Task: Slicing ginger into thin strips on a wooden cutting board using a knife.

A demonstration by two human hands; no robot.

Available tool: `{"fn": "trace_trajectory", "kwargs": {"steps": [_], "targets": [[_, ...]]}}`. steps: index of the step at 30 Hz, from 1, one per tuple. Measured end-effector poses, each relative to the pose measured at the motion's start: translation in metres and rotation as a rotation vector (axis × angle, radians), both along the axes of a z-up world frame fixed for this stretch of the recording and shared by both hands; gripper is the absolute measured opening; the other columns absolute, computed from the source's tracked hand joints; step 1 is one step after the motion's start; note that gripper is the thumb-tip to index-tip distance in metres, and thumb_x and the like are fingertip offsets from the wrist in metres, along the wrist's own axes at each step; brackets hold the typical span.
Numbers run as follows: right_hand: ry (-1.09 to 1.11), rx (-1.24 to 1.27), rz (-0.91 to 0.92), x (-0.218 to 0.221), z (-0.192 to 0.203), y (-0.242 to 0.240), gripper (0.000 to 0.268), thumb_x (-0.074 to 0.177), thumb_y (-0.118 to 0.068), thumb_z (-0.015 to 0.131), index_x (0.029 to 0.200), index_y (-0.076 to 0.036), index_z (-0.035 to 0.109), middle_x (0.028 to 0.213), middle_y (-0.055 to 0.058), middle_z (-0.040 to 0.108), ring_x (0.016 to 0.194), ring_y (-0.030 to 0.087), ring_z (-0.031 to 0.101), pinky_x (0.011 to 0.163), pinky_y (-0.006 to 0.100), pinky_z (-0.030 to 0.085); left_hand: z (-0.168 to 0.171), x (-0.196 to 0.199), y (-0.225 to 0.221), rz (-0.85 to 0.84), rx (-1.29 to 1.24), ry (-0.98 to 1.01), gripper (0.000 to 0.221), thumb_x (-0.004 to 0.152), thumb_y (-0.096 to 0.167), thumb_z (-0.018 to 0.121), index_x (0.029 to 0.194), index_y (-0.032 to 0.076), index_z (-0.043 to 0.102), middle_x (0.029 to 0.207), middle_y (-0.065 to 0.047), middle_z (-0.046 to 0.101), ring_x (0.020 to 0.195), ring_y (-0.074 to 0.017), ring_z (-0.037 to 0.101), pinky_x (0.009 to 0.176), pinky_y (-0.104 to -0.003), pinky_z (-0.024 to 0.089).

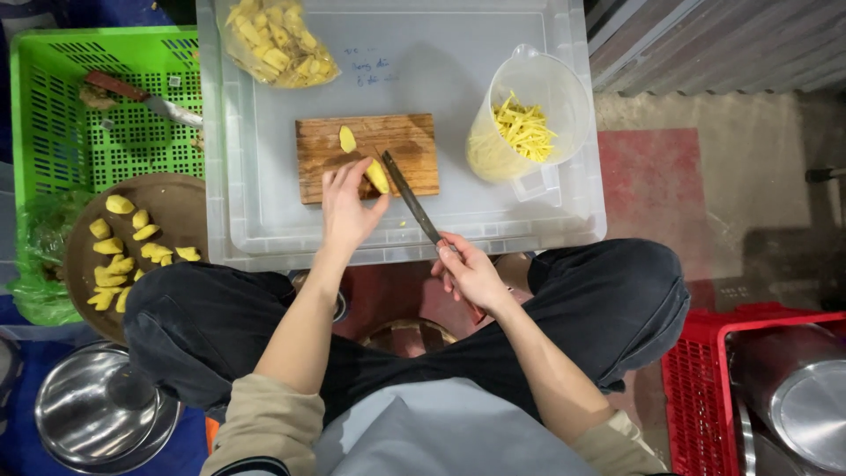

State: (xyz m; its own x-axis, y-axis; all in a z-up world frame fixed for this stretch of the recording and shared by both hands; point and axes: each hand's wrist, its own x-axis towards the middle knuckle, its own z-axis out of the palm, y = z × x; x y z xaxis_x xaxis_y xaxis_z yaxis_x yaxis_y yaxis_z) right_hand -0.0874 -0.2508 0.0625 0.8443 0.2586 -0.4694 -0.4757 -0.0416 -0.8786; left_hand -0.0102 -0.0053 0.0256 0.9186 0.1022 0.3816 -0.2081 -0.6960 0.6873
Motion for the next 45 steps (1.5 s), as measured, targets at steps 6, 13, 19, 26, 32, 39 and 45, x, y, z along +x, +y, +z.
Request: {"fn": "trace_trajectory", "kwargs": {"steps": [6,13,19,26,32,39,45], "targets": [[0.014,-0.021,0.0,0.002,0.005,0.0,0.042,0.105,-0.015,0.051,0.143,0.003,0.049,0.085,0.028,0.069,0.046,0.021,0.063,0.029,0.027,0.053,0.027,-0.009,0.009,-0.208,-0.59,0.339,0.069,0.081,0.021,0.091,0.143,0.017,0.061,0.128,-0.004,0.071,0.099,-0.0144,0.062,0.079,-0.027,0.047],[0.013,-0.032,0.006,0.002,0.007,0.003,0.042,0.105,-0.017,0.05,0.143,0.002,0.049,0.084,0.027,0.07,0.046,0.021,0.063,0.029,0.027,0.053,0.04,-0.006,0.01,-0.147,-0.504,0.208,0.074,0.071,0.013,0.095,0.138,0.018,0.064,0.128,-0.003,0.069,0.1,-0.0184,0.063,0.082,-0.027,0.049],[0.021,-0.033,-0.009,0.002,0.013,0.003,0.043,0.105,-0.018,0.051,0.143,0.003,0.05,0.084,0.027,0.071,0.046,0.02,0.063,0.03,0.027,0.054,0.004,-0.001,0.002,0.1,0.099,0.089,0.071,0.064,0.033,0.098,0.128,0.022,0.07,0.118,0.0,0.062,0.102,-0.0275,0.062,0.091,-0.04,0.051],[0.021,-0.054,-0.001,0.003,0.018,0.006,0.043,0.105,-0.018,0.051,0.142,0.003,0.051,0.083,0.027,0.071,0.046,0.02,0.063,0.031,0.027,0.055,0.02,0.001,0.018,-0.047,0.188,0.183,0.067,0.078,0.001,0.083,0.141,0.013,0.064,0.125,-0.012,0.059,0.107,-0.0381,0.059,0.096,-0.044,0.049],[0.03,0.005,-0.019,0.002,0.01,0.003,0.042,0.105,-0.017,0.049,0.142,0.002,0.05,0.082,0.027,0.07,0.046,0.02,0.062,0.03,0.027,0.054,0.005,0.017,0.036,-0.144,0.204,0.221,0.035,0.086,0.032,0.082,0.119,0.023,0.073,0.1,-0.002,0.068,0.1,-0.0321,0.065,0.087,-0.044,0.053],[0.047,0.041,-0.035,0.001,0.009,0.004,0.041,0.105,-0.019,0.05,0.141,0.002,0.052,0.079,0.027,0.069,0.045,0.021,0.063,0.03,0.029,0.055,0.002,0.016,0.021,0.038,0.171,0.406,0.034,0.093,0.053,0.074,0.113,0.026,0.072,0.095,0.001,0.074,0.102,-0.0258,0.069,0.087,-0.043,0.056],[0.076,0.1,-0.057,-0.003,0.004,0.006,0.041,0.106,-0.019,0.049,0.143,0.0,0.049,0.078,0.025,0.069,0.044,0.021,0.061,0.029,0.029,0.052,0.02,0.007,0.002,0.206,0.091,0.593,0.041,0.091,0.062,0.068,0.097,0.023,0.08,0.084,-0.003,0.079,0.094,-0.0344,0.075,0.085,-0.048,0.059]]}}
